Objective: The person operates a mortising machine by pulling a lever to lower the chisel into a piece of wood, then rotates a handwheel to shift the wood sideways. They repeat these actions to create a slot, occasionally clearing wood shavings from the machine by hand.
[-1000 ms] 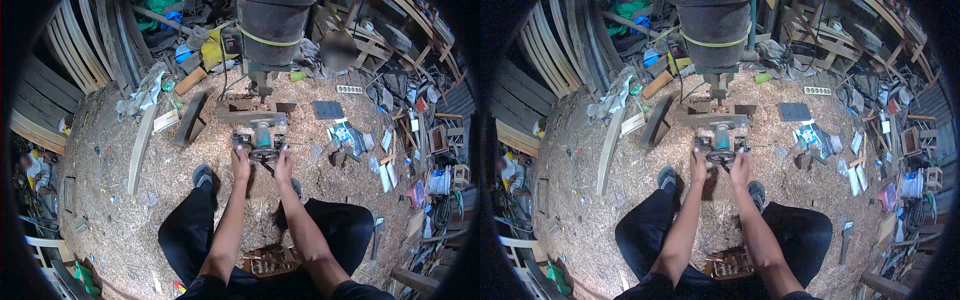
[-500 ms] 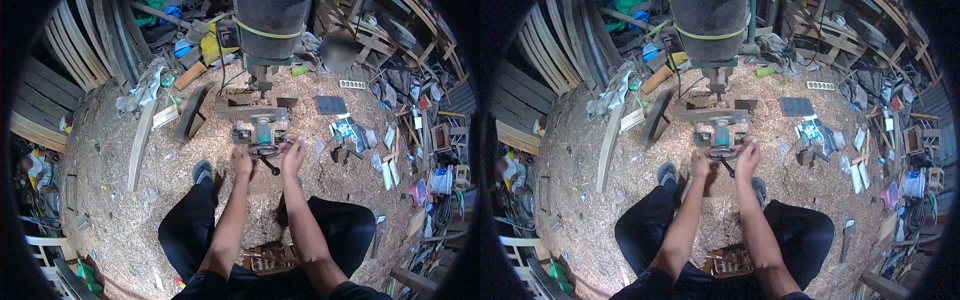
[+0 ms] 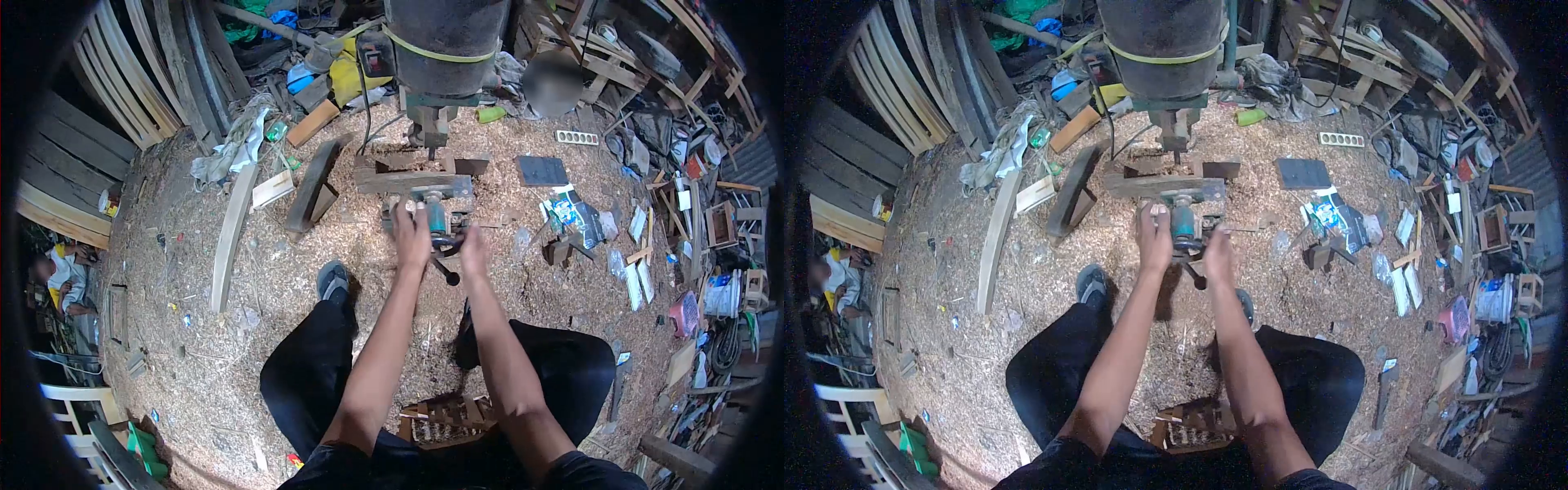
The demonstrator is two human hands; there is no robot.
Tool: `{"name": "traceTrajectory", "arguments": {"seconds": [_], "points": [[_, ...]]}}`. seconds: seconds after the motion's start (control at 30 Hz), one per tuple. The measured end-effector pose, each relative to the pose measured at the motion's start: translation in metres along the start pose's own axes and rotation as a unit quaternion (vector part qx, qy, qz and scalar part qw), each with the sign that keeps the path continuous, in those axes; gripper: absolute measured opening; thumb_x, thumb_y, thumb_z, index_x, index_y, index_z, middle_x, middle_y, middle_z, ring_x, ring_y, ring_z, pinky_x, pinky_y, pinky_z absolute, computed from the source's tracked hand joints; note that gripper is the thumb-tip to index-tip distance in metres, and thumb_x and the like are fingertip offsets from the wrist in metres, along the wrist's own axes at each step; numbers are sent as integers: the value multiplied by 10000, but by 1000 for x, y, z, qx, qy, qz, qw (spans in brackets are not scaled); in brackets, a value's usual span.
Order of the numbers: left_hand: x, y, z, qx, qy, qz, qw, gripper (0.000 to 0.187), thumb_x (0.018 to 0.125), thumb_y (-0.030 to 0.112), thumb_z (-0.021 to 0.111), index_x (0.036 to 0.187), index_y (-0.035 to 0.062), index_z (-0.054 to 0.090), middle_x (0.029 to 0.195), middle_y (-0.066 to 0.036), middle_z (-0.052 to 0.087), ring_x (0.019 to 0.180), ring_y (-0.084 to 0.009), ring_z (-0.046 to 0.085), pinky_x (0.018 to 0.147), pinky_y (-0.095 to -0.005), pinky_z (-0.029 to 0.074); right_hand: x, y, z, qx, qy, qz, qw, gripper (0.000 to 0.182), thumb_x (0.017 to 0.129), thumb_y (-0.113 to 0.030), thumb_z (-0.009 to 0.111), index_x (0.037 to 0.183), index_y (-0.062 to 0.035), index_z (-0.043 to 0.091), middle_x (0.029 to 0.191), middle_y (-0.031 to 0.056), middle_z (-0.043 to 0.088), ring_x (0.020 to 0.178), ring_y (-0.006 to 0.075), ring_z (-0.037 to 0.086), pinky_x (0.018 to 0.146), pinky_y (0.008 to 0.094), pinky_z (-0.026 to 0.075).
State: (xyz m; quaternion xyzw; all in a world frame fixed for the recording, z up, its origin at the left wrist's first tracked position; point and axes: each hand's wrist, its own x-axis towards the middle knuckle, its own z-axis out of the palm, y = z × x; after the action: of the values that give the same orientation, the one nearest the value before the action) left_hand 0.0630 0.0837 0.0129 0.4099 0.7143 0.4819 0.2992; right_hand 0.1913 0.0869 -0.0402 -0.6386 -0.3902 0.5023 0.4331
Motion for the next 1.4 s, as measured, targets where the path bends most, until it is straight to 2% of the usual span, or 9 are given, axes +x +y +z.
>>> {"name": "traceTrajectory", "arguments": {"seconds": [0.23,0.43,0.57,0.77,0.93,1.07,1.13,1.27,1.4], "points": [[3,-46,28,-20,120,92,988,296,833,63,488,1110,-18,553,1133,-220,569,1087,-383,519,955,-455,382,-12,-46,12,157,47,-40,986,534,1003,-439,327,931,47,534,810,191,568,800,285,555,774,405,432],[8,-87,48,-194,200,102,955,187,838,119,391,707,8,463,643,-39,433,599,-140,386,559,-302,347,11,-14,38,-123,90,-142,978,465,975,-419,426,907,26,542,823,226,594,785,357,579,748,427,435],[6,-113,47,-316,153,17,936,285,796,177,413,558,22,392,557,-65,429,569,-167,424,561,-325,335,-7,-28,57,-198,151,-200,948,401,948,-394,474,891,-7,561,768,204,610,770,385,591,714,465,422],[1,-212,102,-587,144,-144,783,242,934,273,483,794,76,478,773,-19,516,696,-149,472,584,-329,396,-23,-50,74,-378,148,-348,845,305,892,-313,524,755,-46,579,698,169,596,664,350,580,648,464,396],[-10,-108,37,-371,127,-117,912,375,982,259,435,688,36,507,654,-29,525,601,-130,459,572,-299,386,-22,-49,47,-223,54,-312,922,286,912,-269,511,770,-26,566,708,188,588,666,385,564,606,459,418],[-3,-29,14,-133,47,55,988,469,963,302,471,617,-8,531,547,-69,511,533,-128,456,510,-332,385,-1,0,28,-57,38,-230,971,340,929,-252,506,767,36,589,637,180,568,586,235,543,564,371,417],[9,-18,25,100,22,122,987,383,892,296,537,694,-24,602,609,-227,571,555,-361,602,541,-422,449,4,4,20,18,-20,-90,996,373,929,-243,499,736,67,577,603,172,549,603,138,492,563,337,411],[10,-16,23,53,-5,44,998,335,858,273,557,670,2,614,652,-240,583,629,-423,590,563,-455,454,5,4,26,-55,20,-118,991,349,911,-224,491,758,69,604,628,208,585,578,224,572,565,385,423],[17,-74,24,-158,39,47,986,341,870,203,535,617,-25,506,514,-82,496,465,-198,483,479,-348,366,-5,-37,35,-332,-2,-186,925,338,855,-228,502,774,65,650,702,263,621,673,416,620,638,474,483]]}}
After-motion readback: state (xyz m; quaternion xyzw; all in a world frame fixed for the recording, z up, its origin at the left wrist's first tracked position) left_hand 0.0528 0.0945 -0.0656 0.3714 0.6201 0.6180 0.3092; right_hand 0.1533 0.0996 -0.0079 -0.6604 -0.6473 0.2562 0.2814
